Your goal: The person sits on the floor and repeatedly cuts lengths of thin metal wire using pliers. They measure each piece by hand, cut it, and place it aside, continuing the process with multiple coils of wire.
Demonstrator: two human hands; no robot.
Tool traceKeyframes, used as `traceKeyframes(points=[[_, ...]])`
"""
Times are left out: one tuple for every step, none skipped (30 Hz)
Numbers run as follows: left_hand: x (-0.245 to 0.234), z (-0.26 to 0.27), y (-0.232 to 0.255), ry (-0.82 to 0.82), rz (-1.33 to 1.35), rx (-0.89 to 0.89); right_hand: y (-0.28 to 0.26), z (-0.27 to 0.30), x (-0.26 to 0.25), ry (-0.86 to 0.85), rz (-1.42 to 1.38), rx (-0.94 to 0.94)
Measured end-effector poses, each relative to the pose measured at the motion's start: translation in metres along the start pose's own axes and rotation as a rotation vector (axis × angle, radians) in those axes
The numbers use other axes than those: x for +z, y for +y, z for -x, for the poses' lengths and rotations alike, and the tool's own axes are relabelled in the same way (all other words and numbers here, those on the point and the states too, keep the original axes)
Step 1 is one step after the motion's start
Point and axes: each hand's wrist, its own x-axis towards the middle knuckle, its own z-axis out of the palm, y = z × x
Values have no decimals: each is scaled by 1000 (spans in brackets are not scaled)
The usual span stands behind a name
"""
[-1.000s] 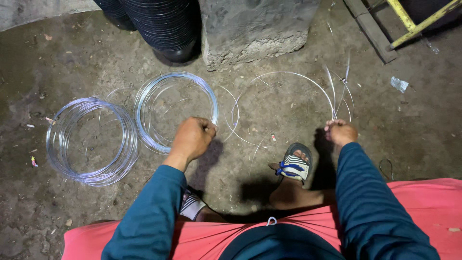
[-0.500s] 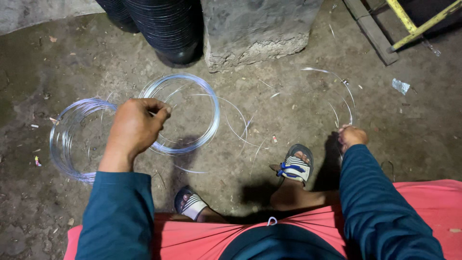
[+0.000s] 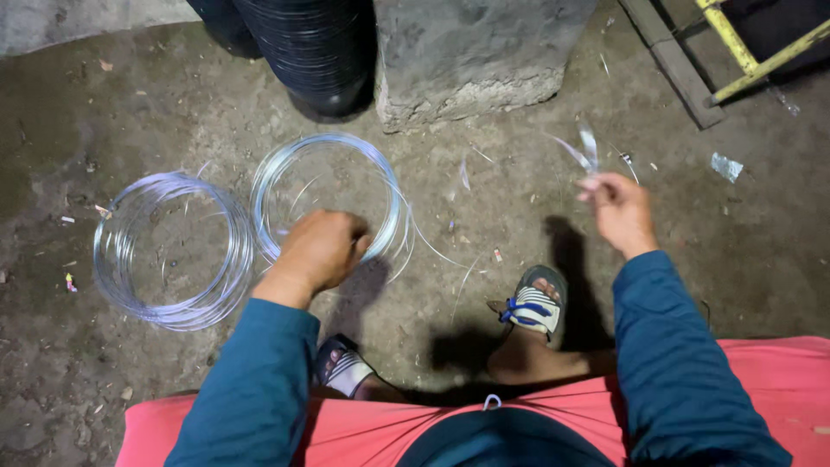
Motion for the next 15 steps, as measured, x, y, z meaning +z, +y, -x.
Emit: traceKeyframes(points=[[5, -1, 6, 20, 16, 38, -30, 9, 10, -113, 35, 43], [8, -1, 11, 40, 32, 76, -60, 22, 20, -232, 30, 62], [9, -3, 15, 63, 55, 126, -91, 32, 27, -346, 24, 73], [11, -4, 19, 87, 78, 175, -119, 38, 32, -379, 71, 32], [12, -3, 22, 102, 103, 222, -143, 48, 34, -413, 116, 0], [12, -2, 22, 68, 103, 150, -164, 54, 33, -448, 162, -32], [10, -2, 19, 41, 101, 74, -182, 54, 30, -360, 109, -62], [7, -3, 16, 15, 98, -2, -196, 52, 23, -273, 56, -92], [4, -3, 12, 43, 103, -23, -205, 52, 16, -187, 5, -119], [-2, -3, 4, 72, 107, -44, -211, 49, 7, -101, -70, -144], [-7, -2, -3, 102, 110, -63, -214, 44, -2, -13, -146, -172], [-10, 0, -8, 81, 110, -100, -212, 41, -8, 75, -221, -201], [-16, 2, -14, 65, 109, -139, -208, 40, -9, 23, -80, -182], [-20, 5, -18, 49, 108, -177, -200, 42, -9, -29, 61, -163], [-24, 5, -20, 54, 99, -168, -189, 44, -10, -75, 202, -142]])
